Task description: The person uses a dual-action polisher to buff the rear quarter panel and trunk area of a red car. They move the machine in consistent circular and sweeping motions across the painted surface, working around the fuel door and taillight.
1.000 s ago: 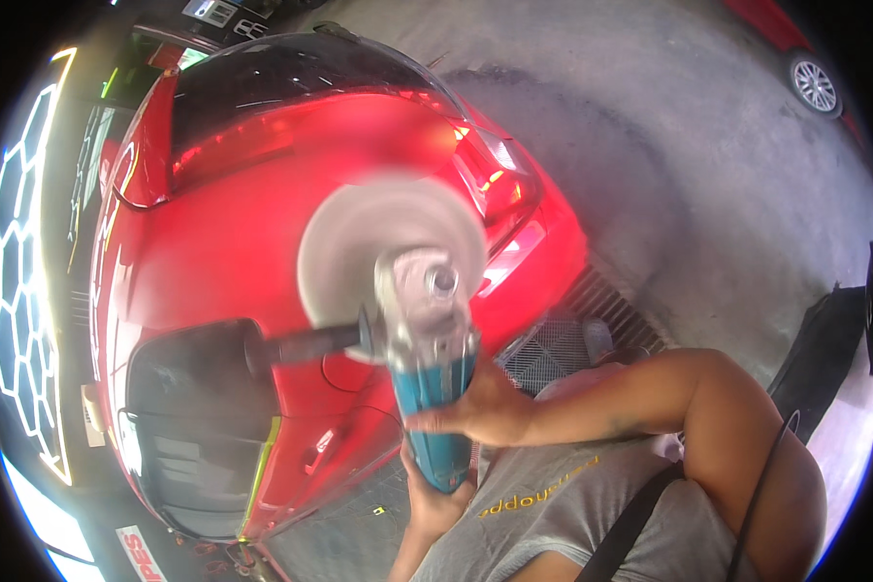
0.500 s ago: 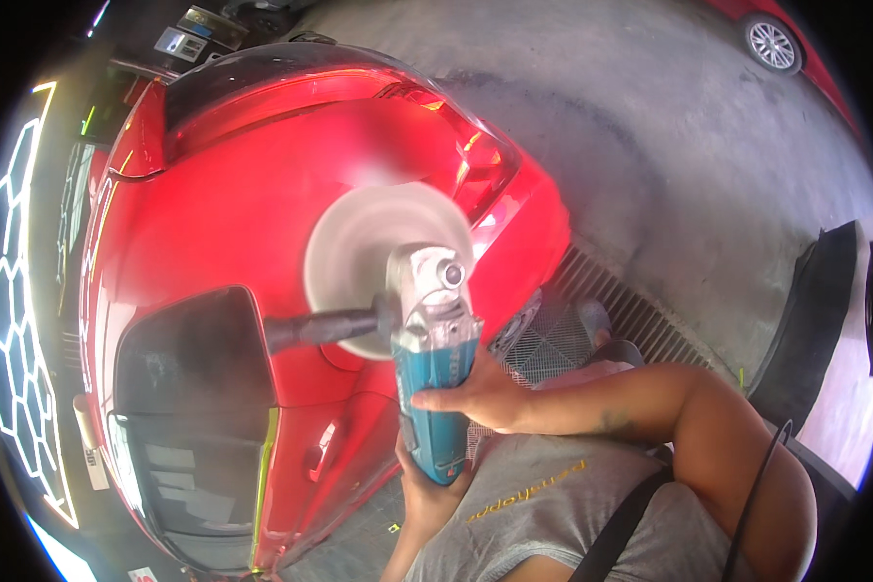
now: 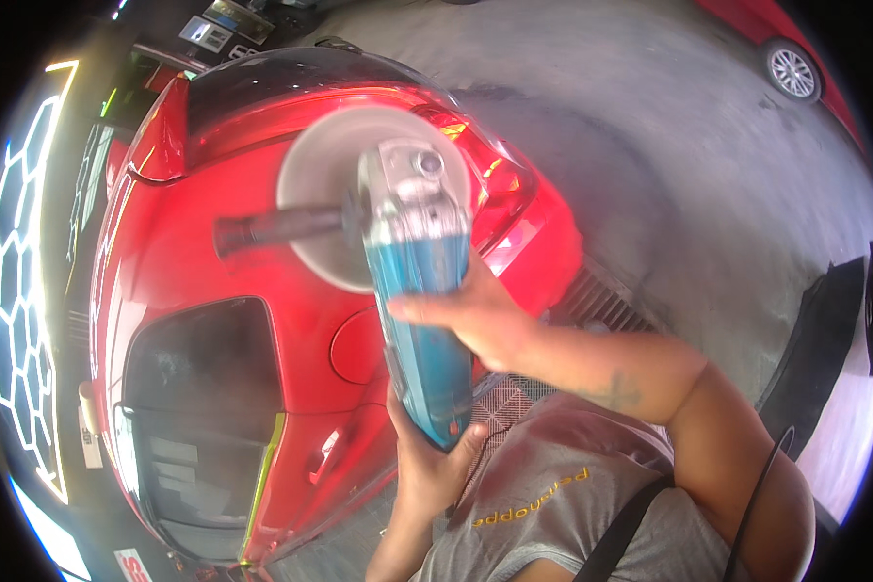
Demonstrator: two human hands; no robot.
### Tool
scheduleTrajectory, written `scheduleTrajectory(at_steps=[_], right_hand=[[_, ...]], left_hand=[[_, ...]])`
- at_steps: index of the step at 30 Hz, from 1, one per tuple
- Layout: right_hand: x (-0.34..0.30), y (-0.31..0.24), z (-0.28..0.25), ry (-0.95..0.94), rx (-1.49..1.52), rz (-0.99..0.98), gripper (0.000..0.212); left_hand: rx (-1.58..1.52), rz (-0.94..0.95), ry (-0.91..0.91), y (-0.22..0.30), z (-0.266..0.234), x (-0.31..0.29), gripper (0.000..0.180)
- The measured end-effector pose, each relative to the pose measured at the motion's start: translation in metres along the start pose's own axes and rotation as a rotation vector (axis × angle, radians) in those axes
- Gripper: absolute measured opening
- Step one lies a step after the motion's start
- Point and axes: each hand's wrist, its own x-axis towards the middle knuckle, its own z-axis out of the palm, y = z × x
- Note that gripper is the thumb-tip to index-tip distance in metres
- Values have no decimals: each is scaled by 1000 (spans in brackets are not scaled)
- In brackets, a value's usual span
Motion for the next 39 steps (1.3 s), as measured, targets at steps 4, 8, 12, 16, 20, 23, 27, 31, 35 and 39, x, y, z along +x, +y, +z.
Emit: scheduleTrajectory(at_steps=[4,8,12,16,20,23,27,31,35,39], right_hand=[[28,-25,3,-111,2,7,63],[6,14,9,-184,40,63,90],[-3,26,14,-236,-181,-1,97],[18,-10,10,-102,3,103,96],[46,-67,3,-122,-15,70,51],[61,-71,23,-228,-1,48,49],[85,-54,67,-374,-60,90,69],[85,-45,107,-350,-231,101,74],[66,-35,83,-318,-14,115,80],[19,-37,42,62,78,125,51]], left_hand=[[-45,-162,97,30,7,15,113],[146,-172,206,15,12,-26,115],[278,-222,248,16,14,-44,116],[185,-211,222,45,31,-6,110],[37,-228,176,65,41,35,107],[128,-130,265,62,42,37,98],[-8,-253,475,68,30,33,86],[-131,-285,558,91,14,23,80],[34,-247,368,74,-2,4,100],[168,-122,2,70,-22,10,118]])
